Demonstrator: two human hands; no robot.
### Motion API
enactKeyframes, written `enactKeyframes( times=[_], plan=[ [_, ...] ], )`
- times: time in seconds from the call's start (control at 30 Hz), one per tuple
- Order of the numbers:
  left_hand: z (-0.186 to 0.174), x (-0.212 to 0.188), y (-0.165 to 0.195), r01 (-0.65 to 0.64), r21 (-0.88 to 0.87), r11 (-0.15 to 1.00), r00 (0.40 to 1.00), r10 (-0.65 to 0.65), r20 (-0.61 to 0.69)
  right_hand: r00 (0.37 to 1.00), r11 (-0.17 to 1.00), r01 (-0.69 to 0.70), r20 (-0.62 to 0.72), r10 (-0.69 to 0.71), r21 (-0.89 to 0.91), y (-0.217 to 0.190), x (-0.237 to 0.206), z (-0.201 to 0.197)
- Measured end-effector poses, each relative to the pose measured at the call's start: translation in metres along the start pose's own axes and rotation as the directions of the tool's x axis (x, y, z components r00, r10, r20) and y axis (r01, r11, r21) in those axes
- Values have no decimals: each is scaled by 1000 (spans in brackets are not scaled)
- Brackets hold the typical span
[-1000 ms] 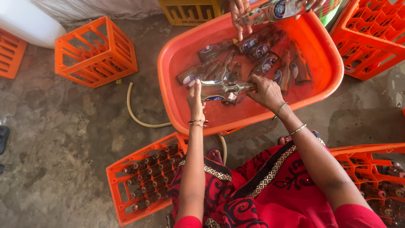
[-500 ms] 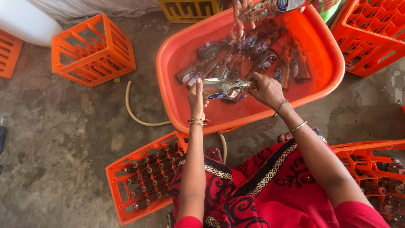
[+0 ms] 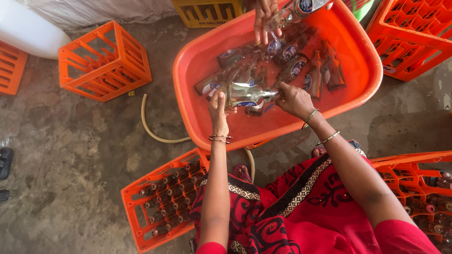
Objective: The person washes glass bottles by hand in a large orange basin filled with water. They repeatedly pick up bottles, rinse them, and place them into an orange crate on the floor.
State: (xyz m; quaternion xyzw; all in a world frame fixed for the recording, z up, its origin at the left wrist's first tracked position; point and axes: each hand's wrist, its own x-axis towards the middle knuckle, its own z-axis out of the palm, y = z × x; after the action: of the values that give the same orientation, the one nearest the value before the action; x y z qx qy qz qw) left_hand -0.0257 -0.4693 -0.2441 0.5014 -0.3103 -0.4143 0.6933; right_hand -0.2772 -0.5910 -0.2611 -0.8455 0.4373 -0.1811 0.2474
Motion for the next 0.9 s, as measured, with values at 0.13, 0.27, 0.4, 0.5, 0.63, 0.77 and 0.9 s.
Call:
enactKeyframes(
  times=[0.13,0.27,0.4,0.5,0.63,0.77,0.9],
  plan=[
    [1,-2,5,5,31,1000,999,-6,38,998,998,48,-34,-47,34,-1,0,0],
    [2,-2,6,15,25,1000,998,-16,60,1000,1000,21,14,-21,-14,-8,-2,-4],
    [-5,1,2,65,-249,966,995,-45,86,997,996,-11,72,5,87,-16,-2,-9],
    [-7,1,-3,74,-367,927,997,-57,57,980,935,-66,201,-6,350,-30,-1,-7],
    [23,-3,-19,132,-36,991,932,-112,344,922,613,-82,293,-252,786,-63,-1,-2],
    [44,-13,-17,66,-201,977,944,4,329,914,731,286,52,-402,619,-103,4,-4],
    [40,-16,4,5,-219,976,975,45,220,958,922,258,49,-283,288,-126,1,-11]
  ],
)
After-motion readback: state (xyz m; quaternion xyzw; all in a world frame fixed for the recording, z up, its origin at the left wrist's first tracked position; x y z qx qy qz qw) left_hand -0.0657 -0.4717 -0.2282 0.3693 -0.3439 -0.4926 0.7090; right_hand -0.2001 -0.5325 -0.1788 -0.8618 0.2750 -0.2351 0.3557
